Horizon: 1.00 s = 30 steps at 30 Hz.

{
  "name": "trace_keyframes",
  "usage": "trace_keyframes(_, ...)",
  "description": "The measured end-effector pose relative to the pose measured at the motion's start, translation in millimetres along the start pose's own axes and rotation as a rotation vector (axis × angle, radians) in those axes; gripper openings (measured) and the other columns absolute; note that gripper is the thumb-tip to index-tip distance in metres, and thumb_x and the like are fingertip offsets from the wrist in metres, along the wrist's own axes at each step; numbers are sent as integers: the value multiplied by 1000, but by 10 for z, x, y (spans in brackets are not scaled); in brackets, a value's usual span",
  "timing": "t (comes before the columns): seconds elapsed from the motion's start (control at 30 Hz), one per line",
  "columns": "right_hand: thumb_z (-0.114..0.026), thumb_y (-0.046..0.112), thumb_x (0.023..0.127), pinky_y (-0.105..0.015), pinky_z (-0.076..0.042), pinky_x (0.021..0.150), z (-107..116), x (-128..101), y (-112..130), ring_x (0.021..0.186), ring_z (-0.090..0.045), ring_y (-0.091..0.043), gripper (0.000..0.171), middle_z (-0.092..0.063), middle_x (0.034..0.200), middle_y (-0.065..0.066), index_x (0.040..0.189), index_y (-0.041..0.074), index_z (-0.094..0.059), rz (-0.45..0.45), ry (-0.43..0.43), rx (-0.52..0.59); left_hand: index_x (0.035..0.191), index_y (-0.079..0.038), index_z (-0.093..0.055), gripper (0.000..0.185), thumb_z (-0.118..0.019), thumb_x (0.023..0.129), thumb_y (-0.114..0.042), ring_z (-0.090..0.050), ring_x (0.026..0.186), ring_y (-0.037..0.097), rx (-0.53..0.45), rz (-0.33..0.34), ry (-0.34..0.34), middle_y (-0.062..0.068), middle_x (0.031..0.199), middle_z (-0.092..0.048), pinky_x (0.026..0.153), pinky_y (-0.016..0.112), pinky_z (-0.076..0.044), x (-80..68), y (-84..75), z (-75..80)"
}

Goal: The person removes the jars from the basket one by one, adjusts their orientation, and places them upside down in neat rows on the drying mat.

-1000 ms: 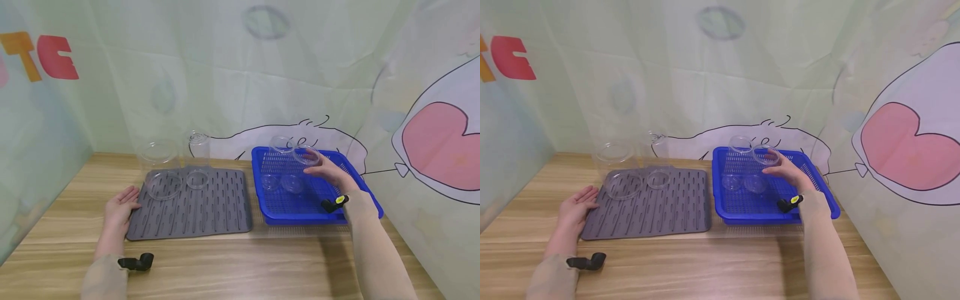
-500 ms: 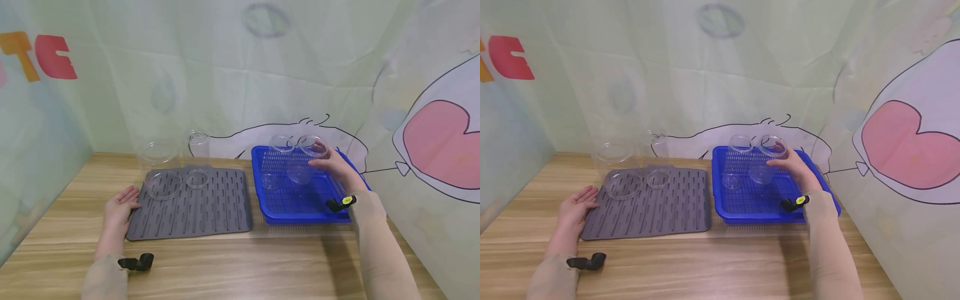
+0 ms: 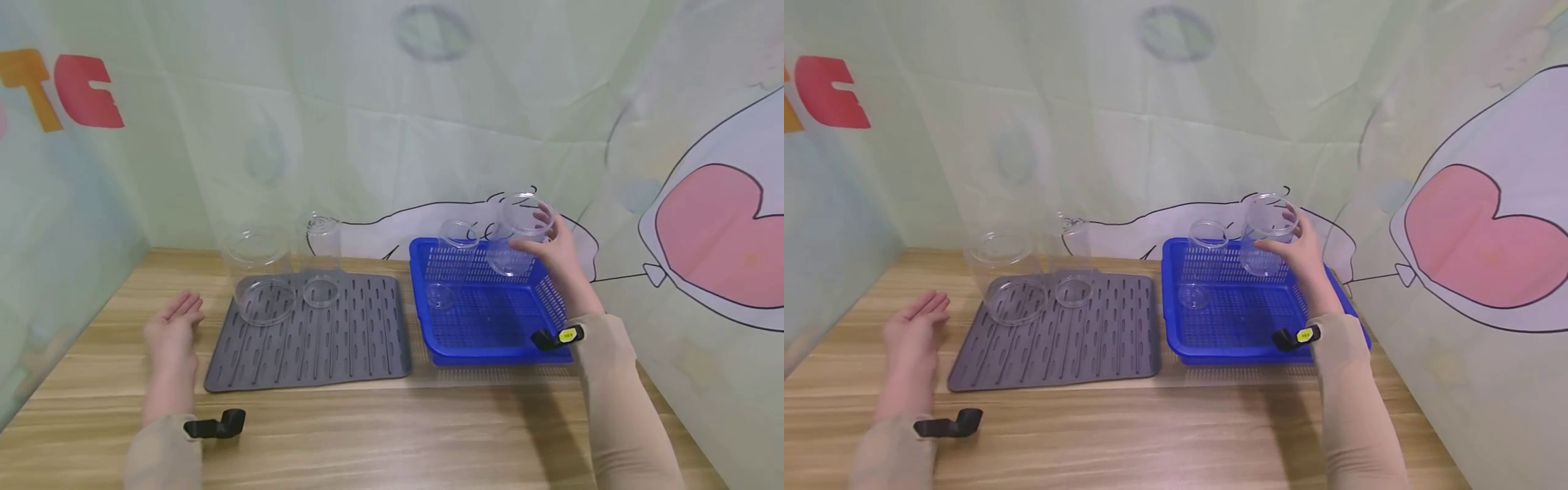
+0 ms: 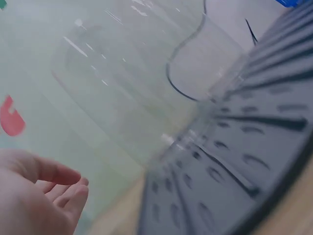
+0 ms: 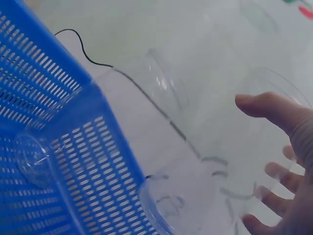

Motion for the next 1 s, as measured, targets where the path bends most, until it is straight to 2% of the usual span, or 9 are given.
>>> trace_keyframes(0.1,-81,8,71,-50,-30,114,47,-50,205,139,-33,-28,95,-38,151,-9,151,22,-31,75,-108,-52,132,-9,-56,53,-51,87,18,-59,115,9,-107,-56,-10,-7,89,-70,78,9,-53,-93,-179,-74)
trace_keyframes(0.2,-85,10,65,-48,-33,112,77,-124,430,133,-39,-28,93,-46,145,-10,146,18,-41,178,-225,-148,121,-8,-64,45,-53,86,18,-64,106,10,-174,-136,-10,-3,91,-71,76,10,-54,-213,-352,-160)
trace_keyframes(0.33,-90,14,59,-51,-36,108,49,-263,715,129,-44,-31,91,-52,138,-13,140,13,-49,313,-364,-284,114,-4,-67,40,-52,85,20,-67,97,11,-215,-245,22,2,93,-72,75,11,-55,-411,-528,-305)
trace_keyframes(0.43,-92,17,57,-55,-38,104,-41,-374,900,129,-42,-33,93,-52,138,-15,140,15,-50,385,-418,-369,111,-1,-68,39,-50,85,22,-68,96,12,-231,-306,65,4,95,-72,77,13,-56,-576,-611,-440)
trace_keyframes(0.6,-93,24,56,-59,-41,97,-289,-570,1176,125,-44,-38,93,-53,135,-17,139,15,-52,540,-446,-493,110,-1,-68,38,-53,84,21,-68,99,13,-161,-392,150,4,99,-72,81,14,-55,-858,-694,-698)
trace_keyframes(0.73,-91,25,57,-60,-38,97,-528,-738,1330,121,-45,-39,92,-54,132,-17,138,12,-51,664,-445,-590,114,1,-66,37,-54,85,20,-68,100,12,-87,-445,271,3,103,-72,85,16,-54,-1045,-682,-939)
trace_keyframes(0.87,-90,25,59,-59,-39,94,-778,-882,1424,120,-44,-39,90,-53,132,-14,138,15,-50,725,-451,-678,123,2,-59,41,-57,86,17,-64,107,12,33,-451,403,0,112,-68,91,16,-52,-1180,-567,-1177)
trace_keyframes(1.0,-89,23,57,-54,-41,86,-1030,-1024,1504,118,-45,-35,86,-54,130,-10,135,18,-53,788,-477,-731,140,1,-43,56,-63,87,7,-53,125,15,224,-435,517,5,134,-56,103,17,-45,-1282,-414,-1364)
Point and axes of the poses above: each hand's wrist, its own x-axis towards the middle knuckle, its own z-axis out of the back of the hand, y = z × x, the point moved 8 cm from there along x, towards the middle knuckle
